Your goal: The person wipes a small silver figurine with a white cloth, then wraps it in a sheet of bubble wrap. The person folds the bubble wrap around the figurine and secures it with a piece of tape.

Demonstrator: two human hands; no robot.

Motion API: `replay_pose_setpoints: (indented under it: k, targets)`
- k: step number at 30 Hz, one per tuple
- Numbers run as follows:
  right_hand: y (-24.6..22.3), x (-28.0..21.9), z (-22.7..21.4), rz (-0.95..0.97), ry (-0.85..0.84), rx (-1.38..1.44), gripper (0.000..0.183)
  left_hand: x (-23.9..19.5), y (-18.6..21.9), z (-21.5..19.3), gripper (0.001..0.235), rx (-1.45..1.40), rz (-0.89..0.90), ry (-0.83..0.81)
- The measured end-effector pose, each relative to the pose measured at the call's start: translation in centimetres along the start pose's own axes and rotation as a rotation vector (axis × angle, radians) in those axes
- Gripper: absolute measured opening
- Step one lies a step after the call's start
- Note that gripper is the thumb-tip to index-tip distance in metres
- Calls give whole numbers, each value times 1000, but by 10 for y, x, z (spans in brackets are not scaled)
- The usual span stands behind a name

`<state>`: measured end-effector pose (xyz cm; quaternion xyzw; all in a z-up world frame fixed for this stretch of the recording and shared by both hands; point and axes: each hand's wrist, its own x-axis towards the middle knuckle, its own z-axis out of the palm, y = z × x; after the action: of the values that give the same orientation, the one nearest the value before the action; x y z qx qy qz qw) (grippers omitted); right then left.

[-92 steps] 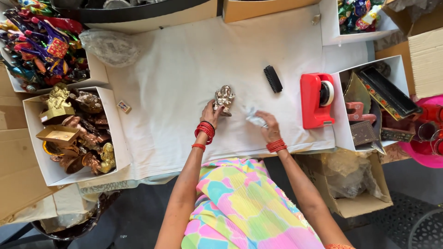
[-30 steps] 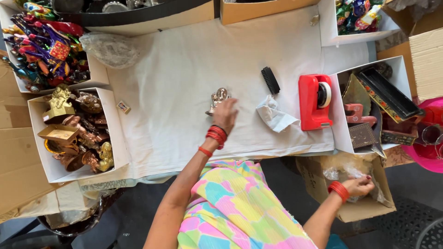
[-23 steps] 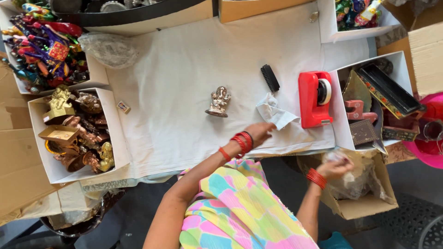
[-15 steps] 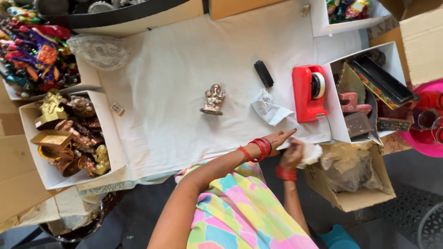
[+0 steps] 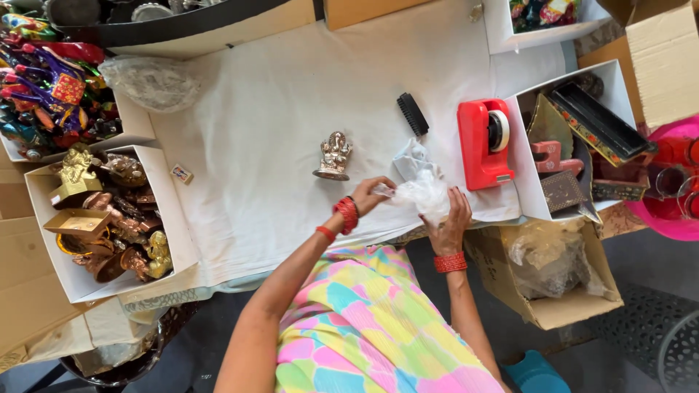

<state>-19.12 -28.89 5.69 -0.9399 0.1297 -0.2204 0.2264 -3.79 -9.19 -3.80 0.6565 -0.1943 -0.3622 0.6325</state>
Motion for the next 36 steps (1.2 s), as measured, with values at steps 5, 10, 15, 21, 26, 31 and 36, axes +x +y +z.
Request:
replay_pose_setpoints:
  k: [5,10,15,21,26,31,36]
  targets:
    - [-19,57,12,-84,-164,324,92,-21,51,-54,14,-177,-63,25]
    - [-12,90,69,-348,-302,485,40,-28,126,-90,35,-566,-214,22]
    - [-49,124,112,419,-383,1355,18,-18,129,-119,85,-729,-11,723]
    - [-114,153,120,688,-164,1424,30,-85,224,-63,70,577,489,911]
    - [-147,162,107,673,-312,1749,25,-79,196,-66,61,792,349,773]
    - [-141,180,98,574,-248,1732,20,-80,193,-101,27,314,179,804]
    - [-150,198,83,495,-86,1727,19,-78,203,-117,19,-3,362,933]
